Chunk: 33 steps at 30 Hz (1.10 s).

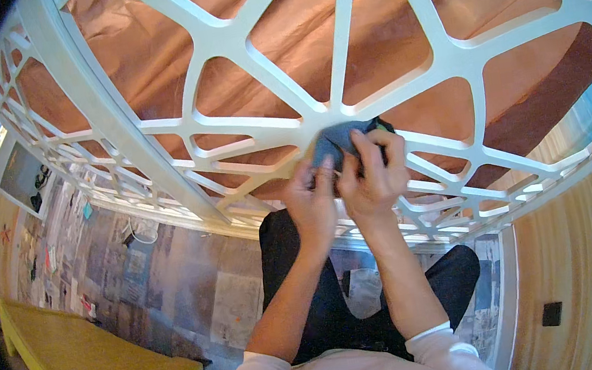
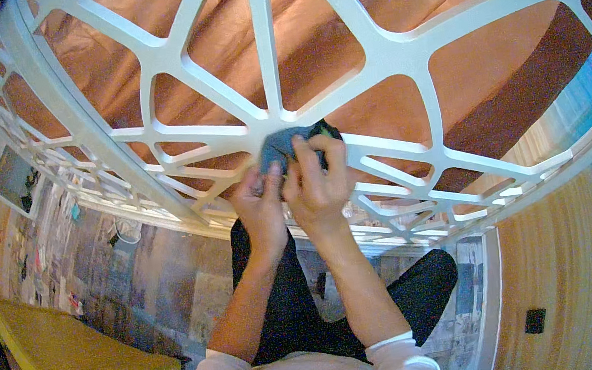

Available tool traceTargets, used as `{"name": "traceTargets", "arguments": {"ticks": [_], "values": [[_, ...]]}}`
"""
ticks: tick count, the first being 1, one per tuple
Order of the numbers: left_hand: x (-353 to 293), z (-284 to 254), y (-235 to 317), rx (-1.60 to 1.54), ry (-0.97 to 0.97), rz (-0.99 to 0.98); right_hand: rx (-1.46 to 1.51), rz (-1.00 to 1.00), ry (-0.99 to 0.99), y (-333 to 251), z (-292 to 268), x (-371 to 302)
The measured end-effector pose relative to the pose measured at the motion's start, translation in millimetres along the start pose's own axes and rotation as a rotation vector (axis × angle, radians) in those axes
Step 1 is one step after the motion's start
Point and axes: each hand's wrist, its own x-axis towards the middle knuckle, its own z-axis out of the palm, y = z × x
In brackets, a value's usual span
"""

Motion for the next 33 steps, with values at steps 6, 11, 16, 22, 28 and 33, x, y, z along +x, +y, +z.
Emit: {"name": "traceTargets", "arguments": {"ticks": [6, 11, 16, 22, 28, 33], "values": [[25.7, -25.8, 13.5, -0.195, 0.086, 0.025, 0.058, 0.039, 0.003, -31.3, 18.9, 19.0], [28.1, -31.0, 19.1, -0.265, 0.125, -0.018, 0.192, 0.044, -0.231, -56.7, 43.6, 23.9], [30.4, -42.8, 29.2, 0.091, 0.177, 0.146, 0.258, 0.048, -0.232, -59.1, 45.2, 15.2], [31.6, -15.9, 32.4, 0.312, -0.093, 0.161, 0.179, 0.113, -0.218, -32.7, 5.5, 0.8], [22.3, 7.2, 32.6, 0.681, -0.084, 0.444, 0.181, 0.228, -0.227, -26.4, -30.0, -24.2], [38.0, -21.2, 8.8, 0.815, 0.023, 0.566, 0.182, 0.281, -0.245, -45.4, -29.9, -46.1]]}}
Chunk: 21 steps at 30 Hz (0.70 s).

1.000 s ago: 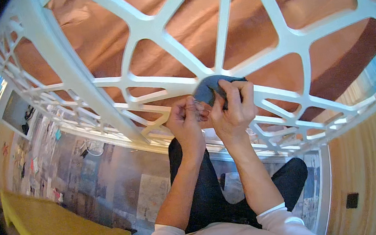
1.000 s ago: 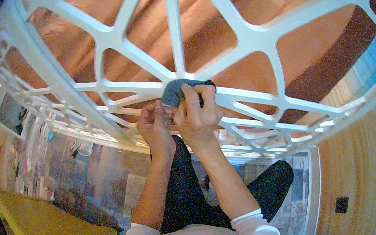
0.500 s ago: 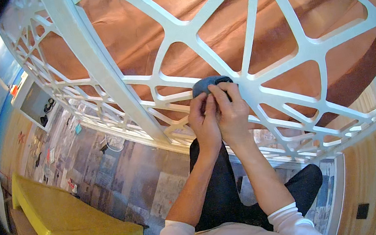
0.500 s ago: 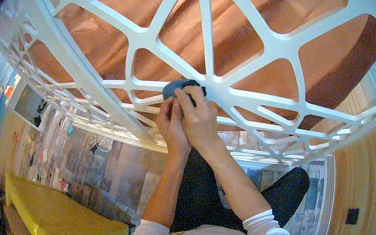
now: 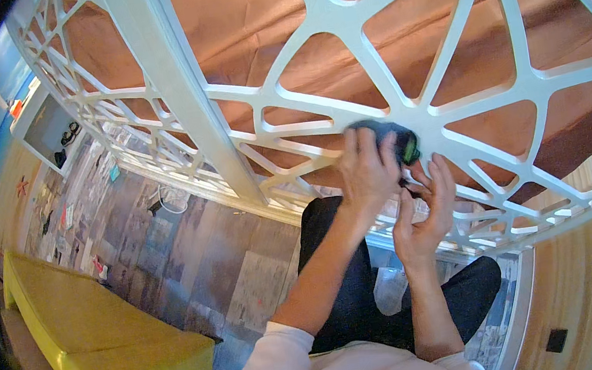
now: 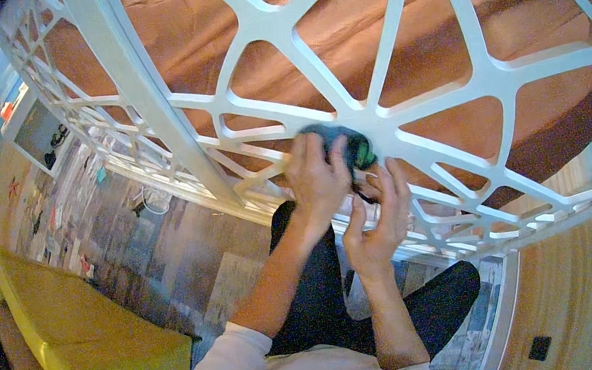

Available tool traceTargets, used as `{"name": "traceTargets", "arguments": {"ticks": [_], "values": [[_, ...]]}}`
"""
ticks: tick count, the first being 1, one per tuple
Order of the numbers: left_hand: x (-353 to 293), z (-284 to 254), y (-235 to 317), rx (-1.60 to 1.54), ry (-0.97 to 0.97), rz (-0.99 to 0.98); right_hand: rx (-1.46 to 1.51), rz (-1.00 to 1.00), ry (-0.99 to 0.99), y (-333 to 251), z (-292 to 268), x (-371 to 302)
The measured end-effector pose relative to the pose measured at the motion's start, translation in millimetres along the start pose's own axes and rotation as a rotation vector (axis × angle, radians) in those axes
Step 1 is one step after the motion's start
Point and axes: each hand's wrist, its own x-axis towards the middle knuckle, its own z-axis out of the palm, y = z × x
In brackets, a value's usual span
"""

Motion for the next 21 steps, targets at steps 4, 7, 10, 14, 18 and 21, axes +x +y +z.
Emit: {"name": "traceTargets", "arguments": {"ticks": [4, 7, 10, 14, 18, 21], "values": [[7.5, -14.1, -49.9, 0.072, 0.087, -0.092, 0.034, 0.013, -0.063, -4.5, 9.7, -4.9], [27.6, -33.8, -86.0, 0.194, 0.152, -0.345, 0.065, 0.018, -0.093, -4.6, 10.6, -2.7], [32.2, -43.6, -103.5, 0.005, 0.227, -0.331, 0.052, 0.035, -0.085, 1.0, 4.8, 4.5], [9.9, -18.0, -81.2, 0.11, 0.247, -0.277, -0.052, -0.023, 0.017, 20.9, -5.6, 20.4], [-15.9, 16.5, -32.7, -0.117, 0.234, -0.342, -0.015, -0.051, 0.069, 46.2, -10.5, 21.2], [-25.4, 23.8, -16.5, -0.175, 0.135, -0.272, -0.149, -0.154, 0.004, 58.4, -9.7, 5.6]]}}
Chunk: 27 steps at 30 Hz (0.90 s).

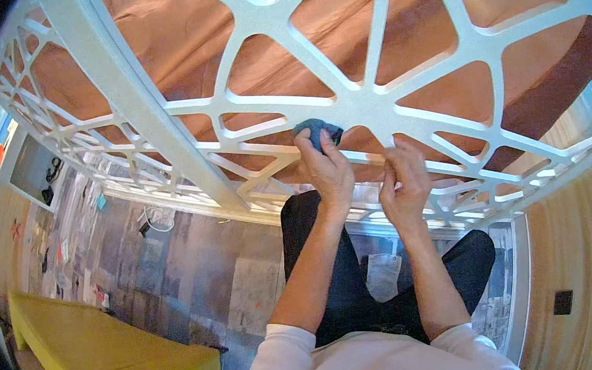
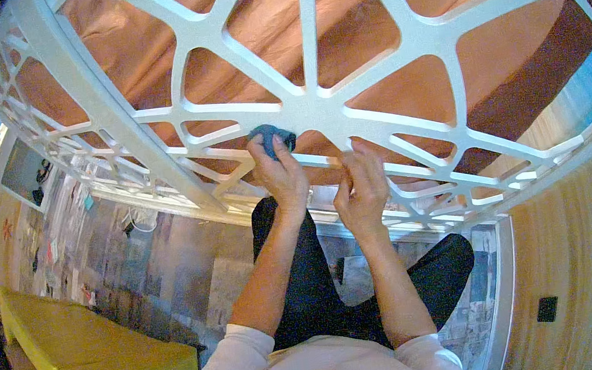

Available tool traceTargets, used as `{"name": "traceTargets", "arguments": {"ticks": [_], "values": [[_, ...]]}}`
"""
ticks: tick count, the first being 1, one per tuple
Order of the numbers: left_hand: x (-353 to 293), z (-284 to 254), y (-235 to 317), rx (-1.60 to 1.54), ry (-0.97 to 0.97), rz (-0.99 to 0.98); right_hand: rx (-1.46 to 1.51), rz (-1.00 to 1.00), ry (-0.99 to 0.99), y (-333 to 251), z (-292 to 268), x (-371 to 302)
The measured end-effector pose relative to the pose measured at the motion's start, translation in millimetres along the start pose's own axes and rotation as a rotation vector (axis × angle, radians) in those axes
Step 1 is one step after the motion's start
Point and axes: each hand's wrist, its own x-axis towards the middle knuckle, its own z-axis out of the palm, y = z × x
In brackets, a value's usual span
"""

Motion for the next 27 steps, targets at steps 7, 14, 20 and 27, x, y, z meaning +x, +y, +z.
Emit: {"name": "traceTargets", "arguments": {"ticks": [7, 14, 20, 27], "values": [[-0.3, -16.6, -46.6, 0.277, -0.19, 0.343, -0.003, 0.07, 0.02, 9.9, -5.0, -32.0], [9.2, -68.9, -80.2, 0.421, -0.241, 0.597, -0.024, 0.097, 0.07, 33.3, -16.5, -42.0], [-41.2, -29.2, -41.5, 0.217, -0.172, 0.726, -0.012, 0.104, 0.109, 41.6, -16.3, -30.3], [-37.3, 1.3, -18.1, 0.46, -0.445, 0.557, -0.091, 0.0, 0.031, 47.9, -9.4, -17.7]]}}
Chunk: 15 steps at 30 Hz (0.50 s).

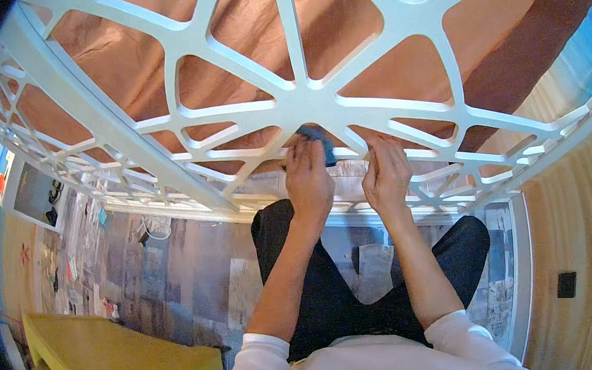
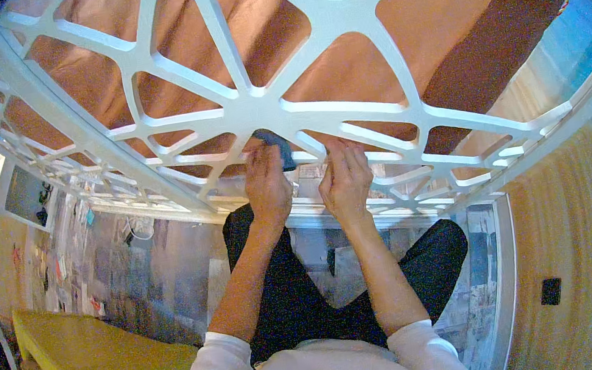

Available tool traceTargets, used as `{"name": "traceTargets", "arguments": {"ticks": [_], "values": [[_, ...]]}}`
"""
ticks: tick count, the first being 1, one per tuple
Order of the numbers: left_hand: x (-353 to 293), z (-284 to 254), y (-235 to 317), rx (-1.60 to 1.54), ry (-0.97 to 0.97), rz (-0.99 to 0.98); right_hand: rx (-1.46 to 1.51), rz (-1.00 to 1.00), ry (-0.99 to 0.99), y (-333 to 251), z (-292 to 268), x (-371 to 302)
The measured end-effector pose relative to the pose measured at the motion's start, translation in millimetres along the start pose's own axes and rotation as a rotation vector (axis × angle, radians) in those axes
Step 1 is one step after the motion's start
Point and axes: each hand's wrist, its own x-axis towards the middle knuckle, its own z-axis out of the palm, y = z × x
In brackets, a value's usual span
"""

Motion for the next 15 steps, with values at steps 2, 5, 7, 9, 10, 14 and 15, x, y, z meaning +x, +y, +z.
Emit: {"name": "traceTargets", "arguments": {"ticks": [2, 5, 7, 9, 10, 14, 15], "values": [[-2.0, 6.9, 12.9, -0.039, 0.053, 0.132, -0.013, 0.006, -0.036, 5.4, 3.1, -1.9], [-3.2, 13.1, 38.1, -0.296, 0.065, -0.083, 0.103, 0.079, -0.044, 13.3, 9.0, -6.9], [-1.3, 8.5, 55.2, -0.481, 0.014, -0.409, 0.065, 0.074, -0.05, 16.1, 14.5, -9.8], [4.2, -0.9, 68.3, -0.807, 0.074, -0.702, -0.004, 0.038, -0.025, 16.2, 19.3, -12.0], [9.8, -5.4, 71.7, -1.041, 0.167, -0.811, -0.036, 0.039, -0.064, 16.0, 20.4, -12.6], [30.0, -23.5, 57.7, -1.736, 0.389, -1.012, -0.029, 0.043, -0.105, 15.3, 17.0, -14.0], [32.5, -26.9, 50.6, -1.878, 0.424, -0.941, -0.032, 0.019, -0.118, 16.1, 15.9, -13.4]]}}
